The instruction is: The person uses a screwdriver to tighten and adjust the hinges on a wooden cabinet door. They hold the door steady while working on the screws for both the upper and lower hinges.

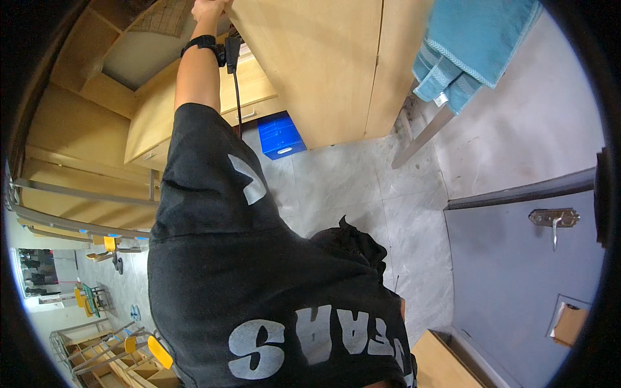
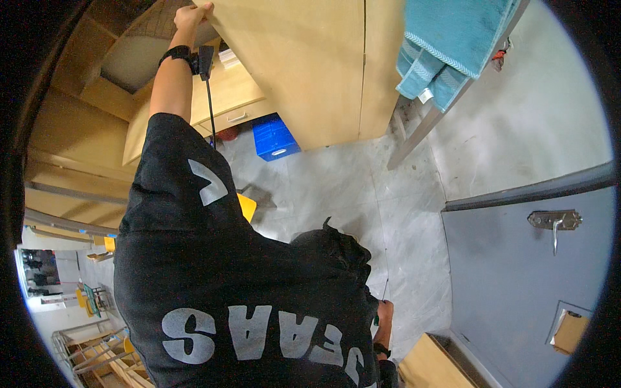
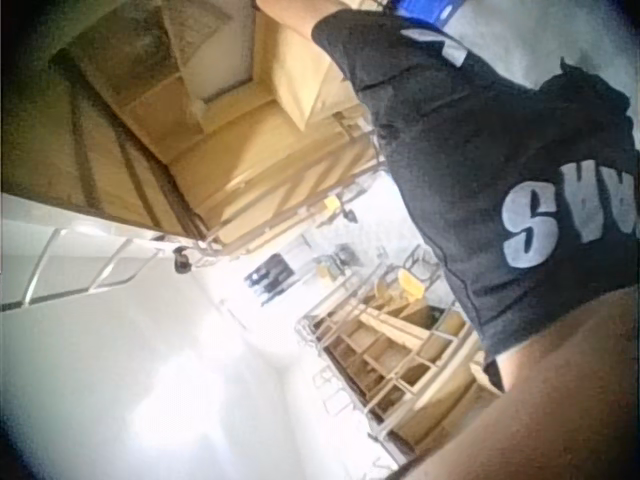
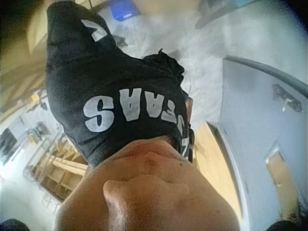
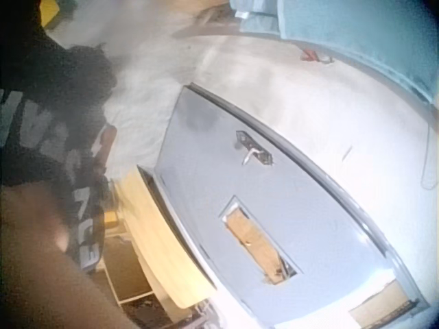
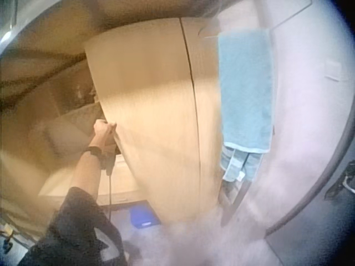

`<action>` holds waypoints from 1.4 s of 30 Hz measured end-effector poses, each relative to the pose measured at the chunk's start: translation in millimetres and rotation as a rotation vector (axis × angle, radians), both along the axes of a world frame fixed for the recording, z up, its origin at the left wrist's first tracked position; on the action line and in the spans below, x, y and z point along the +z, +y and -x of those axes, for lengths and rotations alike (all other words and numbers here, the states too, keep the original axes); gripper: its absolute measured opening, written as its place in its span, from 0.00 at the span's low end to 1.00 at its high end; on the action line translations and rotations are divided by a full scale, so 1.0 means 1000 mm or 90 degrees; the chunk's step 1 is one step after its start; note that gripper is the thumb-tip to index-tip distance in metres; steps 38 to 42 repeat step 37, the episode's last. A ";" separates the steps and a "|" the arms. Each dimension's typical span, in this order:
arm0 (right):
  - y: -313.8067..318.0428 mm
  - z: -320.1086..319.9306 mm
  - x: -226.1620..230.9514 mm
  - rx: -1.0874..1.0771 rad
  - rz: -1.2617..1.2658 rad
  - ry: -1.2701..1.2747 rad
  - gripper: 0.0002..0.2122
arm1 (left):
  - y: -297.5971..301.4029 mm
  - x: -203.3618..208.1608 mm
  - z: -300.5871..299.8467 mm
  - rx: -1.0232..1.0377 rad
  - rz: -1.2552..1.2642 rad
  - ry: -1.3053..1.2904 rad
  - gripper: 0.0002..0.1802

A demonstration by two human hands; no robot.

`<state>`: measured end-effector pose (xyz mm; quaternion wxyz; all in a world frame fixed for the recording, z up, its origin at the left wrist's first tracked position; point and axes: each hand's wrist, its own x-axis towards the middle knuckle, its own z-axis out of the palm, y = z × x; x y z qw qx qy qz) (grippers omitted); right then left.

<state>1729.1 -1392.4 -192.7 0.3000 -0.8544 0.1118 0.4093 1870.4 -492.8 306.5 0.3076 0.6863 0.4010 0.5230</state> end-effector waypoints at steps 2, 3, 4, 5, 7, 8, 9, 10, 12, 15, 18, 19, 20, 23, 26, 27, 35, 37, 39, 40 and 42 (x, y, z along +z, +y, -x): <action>0.026 -0.011 0.017 -0.011 -0.026 -0.011 0.11 | 0.007 0.015 0.007 0.018 -0.004 0.104 0.09; 0.036 -0.019 0.034 -0.023 -0.046 -0.019 0.11 | 0.010 0.019 0.012 0.029 -0.001 0.155 0.10; 0.036 -0.022 0.040 -0.027 -0.045 -0.020 0.11 | 0.008 0.018 0.007 0.025 -0.001 0.155 0.10; 0.036 -0.025 0.046 0.034 -0.123 -0.039 0.11 | 0.005 0.016 0.002 0.030 -0.043 0.191 0.10; 0.042 -0.035 0.065 0.114 -0.204 -0.057 0.12 | 0.021 0.004 0.017 0.054 -0.085 0.228 0.10; 0.046 -0.040 0.063 0.064 -0.158 -0.011 0.11 | 0.050 -0.005 0.030 0.093 -0.165 0.277 0.19; 0.049 -0.045 0.064 0.015 -0.108 0.037 0.11 | 0.066 -0.007 0.039 0.131 -0.241 0.327 0.28; 0.044 -0.045 0.068 0.061 -0.108 0.000 0.10 | 0.057 -0.015 0.023 0.209 -0.269 0.338 0.29; 0.052 -0.047 0.103 0.036 -0.105 0.021 0.10 | 0.040 -0.016 0.022 0.122 -0.207 0.336 0.29; 0.041 -0.045 0.112 -0.014 -0.107 0.053 0.09 | 0.021 -0.014 0.039 0.023 -0.139 0.372 0.30; 0.035 -0.048 0.116 0.022 -0.088 0.052 0.09 | -0.011 -0.019 0.060 -0.016 -0.181 0.289 0.28; 0.039 -0.051 0.121 0.022 -0.073 0.056 0.09 | -0.021 -0.024 0.072 -0.108 -0.140 0.273 0.26; 0.037 -0.052 0.120 0.029 -0.071 0.046 0.09 | -0.030 -0.035 0.079 -0.204 -0.094 0.254 0.24; 0.033 -0.056 0.116 0.083 -0.095 -0.007 0.10 | -0.053 -0.111 0.092 -0.324 0.026 0.349 0.19; 0.035 -0.054 0.094 0.067 -0.112 0.005 0.11 | -0.079 -0.217 0.097 -0.248 0.157 0.311 0.14; 0.033 -0.051 0.088 0.059 -0.107 0.000 0.11 | -0.113 -0.234 0.089 -0.205 0.163 0.338 0.13; 0.025 -0.051 0.089 0.055 -0.057 0.013 0.11 | -0.193 -0.281 0.083 -0.058 0.024 0.346 0.14; 0.021 -0.050 0.085 0.111 -0.058 -0.004 0.11 | -0.198 -0.288 0.086 -0.045 0.013 0.288 0.16; 0.021 -0.050 0.085 0.111 -0.058 -0.004 0.11 | -0.198 -0.288 0.086 -0.045 0.013 0.288 0.16; 0.021 -0.050 0.085 0.111 -0.058 -0.004 0.11 | -0.198 -0.288 0.086 -0.045 0.013 0.288 0.16; 0.021 -0.050 0.085 0.111 -0.058 -0.004 0.11 | -0.198 -0.288 0.086 -0.045 0.013 0.288 0.16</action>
